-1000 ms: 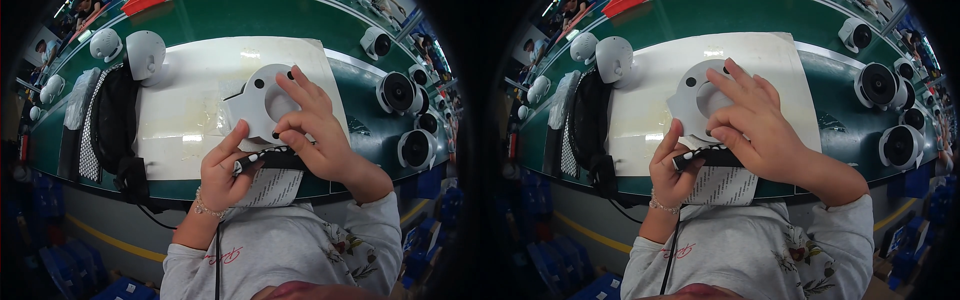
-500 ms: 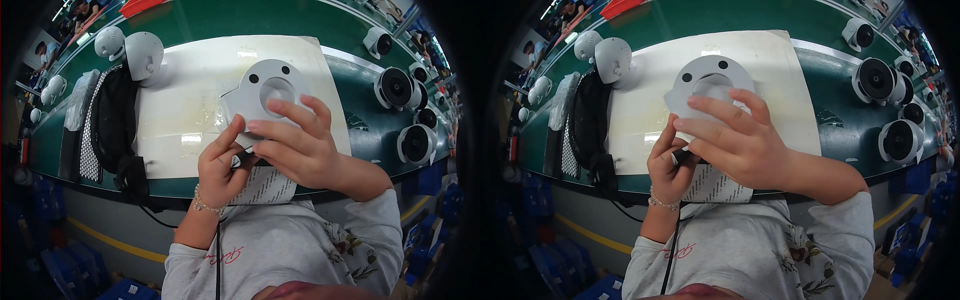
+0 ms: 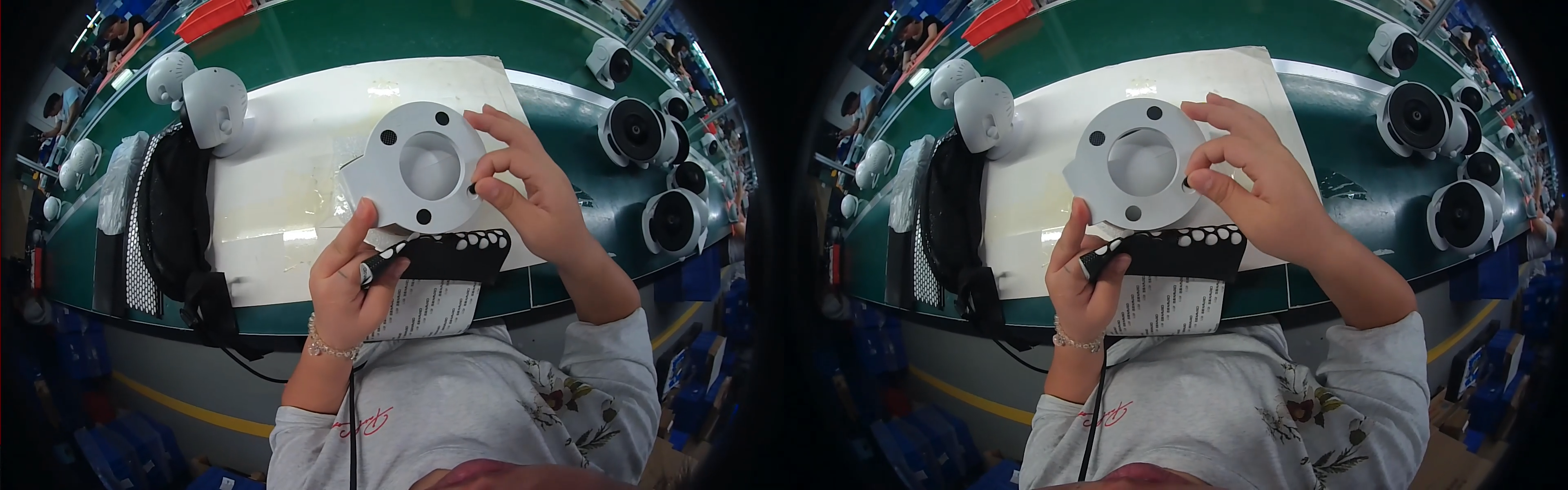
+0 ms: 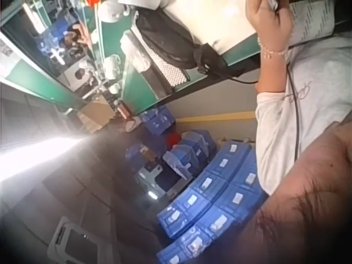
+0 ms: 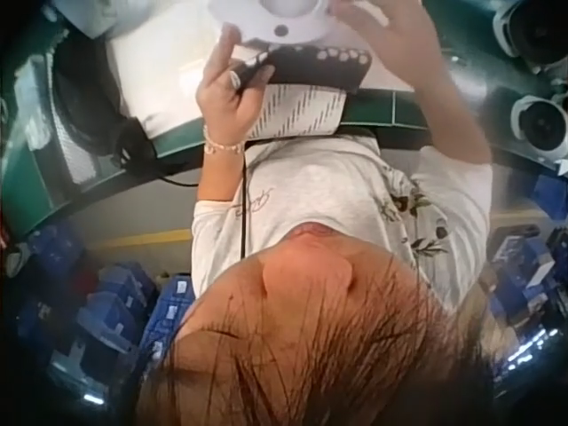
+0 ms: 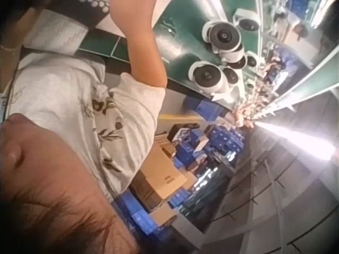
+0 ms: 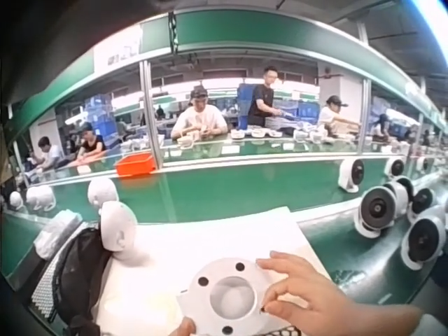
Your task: Assembling security camera components by inserting and securing parts into the white housing on an assembly line.
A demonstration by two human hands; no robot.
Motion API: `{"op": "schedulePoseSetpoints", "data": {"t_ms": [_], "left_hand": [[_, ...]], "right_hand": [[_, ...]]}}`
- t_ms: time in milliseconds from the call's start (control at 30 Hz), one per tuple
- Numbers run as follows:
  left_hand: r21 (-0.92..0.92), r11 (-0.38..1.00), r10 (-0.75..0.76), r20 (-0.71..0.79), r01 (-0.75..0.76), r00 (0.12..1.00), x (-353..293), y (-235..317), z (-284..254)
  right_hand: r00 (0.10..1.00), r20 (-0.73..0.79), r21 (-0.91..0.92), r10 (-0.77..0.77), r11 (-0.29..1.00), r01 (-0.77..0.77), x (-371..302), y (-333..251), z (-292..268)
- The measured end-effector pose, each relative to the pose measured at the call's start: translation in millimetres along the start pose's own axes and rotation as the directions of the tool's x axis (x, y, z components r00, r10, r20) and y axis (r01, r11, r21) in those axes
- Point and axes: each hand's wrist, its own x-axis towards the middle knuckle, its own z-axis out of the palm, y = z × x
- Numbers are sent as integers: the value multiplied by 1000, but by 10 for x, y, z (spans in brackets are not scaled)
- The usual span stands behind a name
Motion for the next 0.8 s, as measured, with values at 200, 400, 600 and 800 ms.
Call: {"op": "schedulePoseSetpoints", "data": {"t_ms": [200, 400, 600, 800], "left_hand": [[15, 1000, -12, -11, 12, 1000, -28, -16, 19], [37, 999, 9, 7, -9, 1000, -35, -7, -12], [-37, 998, 43, 50, -41, 998, -33, -46, -21], [-21, 997, 69, 33, -69, 997, -126, -66, -84]], "right_hand": [[991, 10, -279, -132, 952, 130, -119, -46, -13], [902, 58, -604, -428, 704, 373, -156, 78, -25], [949, 45, -308, -311, 900, 310, 534, 5, -58], [932, 348, 55, -98, 995, 84, 916, 47, -131]]}}
